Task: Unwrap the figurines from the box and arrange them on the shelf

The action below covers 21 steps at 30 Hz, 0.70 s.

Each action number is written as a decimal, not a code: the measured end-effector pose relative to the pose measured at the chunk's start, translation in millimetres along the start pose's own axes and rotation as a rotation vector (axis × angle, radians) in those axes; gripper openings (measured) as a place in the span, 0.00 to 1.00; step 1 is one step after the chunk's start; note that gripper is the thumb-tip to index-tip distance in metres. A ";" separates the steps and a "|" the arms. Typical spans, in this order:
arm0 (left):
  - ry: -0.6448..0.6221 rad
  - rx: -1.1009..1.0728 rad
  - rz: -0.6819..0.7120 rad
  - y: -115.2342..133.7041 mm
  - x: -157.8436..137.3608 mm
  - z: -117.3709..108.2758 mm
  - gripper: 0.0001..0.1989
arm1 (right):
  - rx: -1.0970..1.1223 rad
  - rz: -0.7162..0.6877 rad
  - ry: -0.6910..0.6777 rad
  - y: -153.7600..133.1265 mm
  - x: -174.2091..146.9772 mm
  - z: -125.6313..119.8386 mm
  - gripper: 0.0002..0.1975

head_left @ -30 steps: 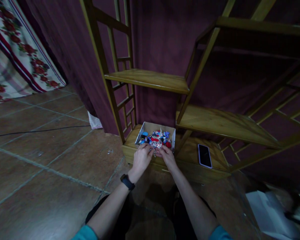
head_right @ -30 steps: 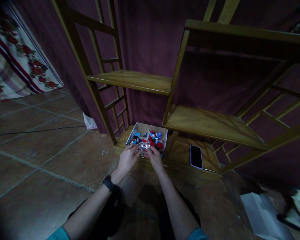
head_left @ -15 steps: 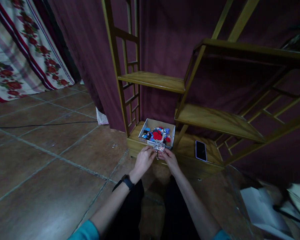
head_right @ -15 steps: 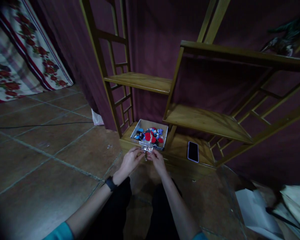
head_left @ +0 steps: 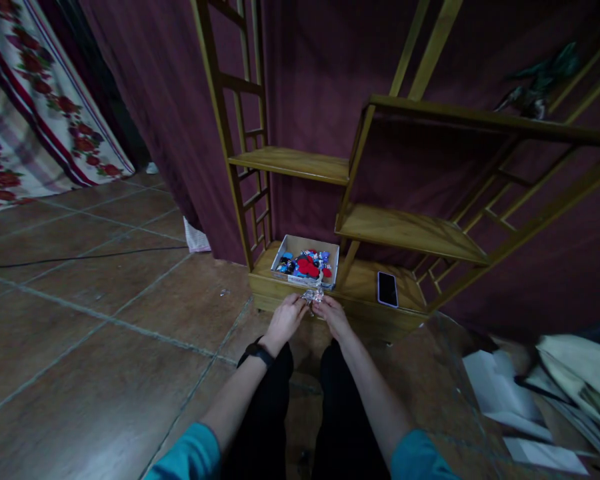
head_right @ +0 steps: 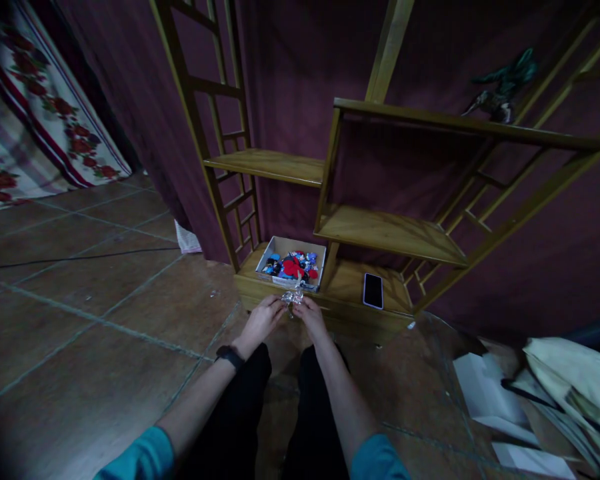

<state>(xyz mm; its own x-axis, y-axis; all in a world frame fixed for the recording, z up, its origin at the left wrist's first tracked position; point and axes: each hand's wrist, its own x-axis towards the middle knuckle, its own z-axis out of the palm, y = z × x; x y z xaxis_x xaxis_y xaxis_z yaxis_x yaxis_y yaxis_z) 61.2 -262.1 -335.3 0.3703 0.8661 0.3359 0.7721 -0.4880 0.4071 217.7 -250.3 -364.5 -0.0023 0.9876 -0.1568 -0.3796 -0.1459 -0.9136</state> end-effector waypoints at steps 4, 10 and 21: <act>-0.100 0.139 0.060 3.2 0.0 -3.6 0.12 | 0.051 0.003 0.036 1.6 3.7 -5.7 0.14; -0.166 0.268 0.097 4.4 -0.2 -7.1 0.15 | 0.075 0.012 0.022 9.6 11.5 -12.5 0.14; -0.193 0.371 0.205 11.9 9.0 -10.6 0.12 | 0.145 0.006 0.060 9.8 14.7 -17.0 0.12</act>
<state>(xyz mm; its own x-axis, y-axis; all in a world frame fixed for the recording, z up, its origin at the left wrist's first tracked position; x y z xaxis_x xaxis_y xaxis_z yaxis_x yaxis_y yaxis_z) 68.3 -261.3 -318.4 0.5970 0.7770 0.1996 0.7923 -0.6102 0.0059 229.7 -238.2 -382.2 0.0481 0.9809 -0.1885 -0.5096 -0.1382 -0.8492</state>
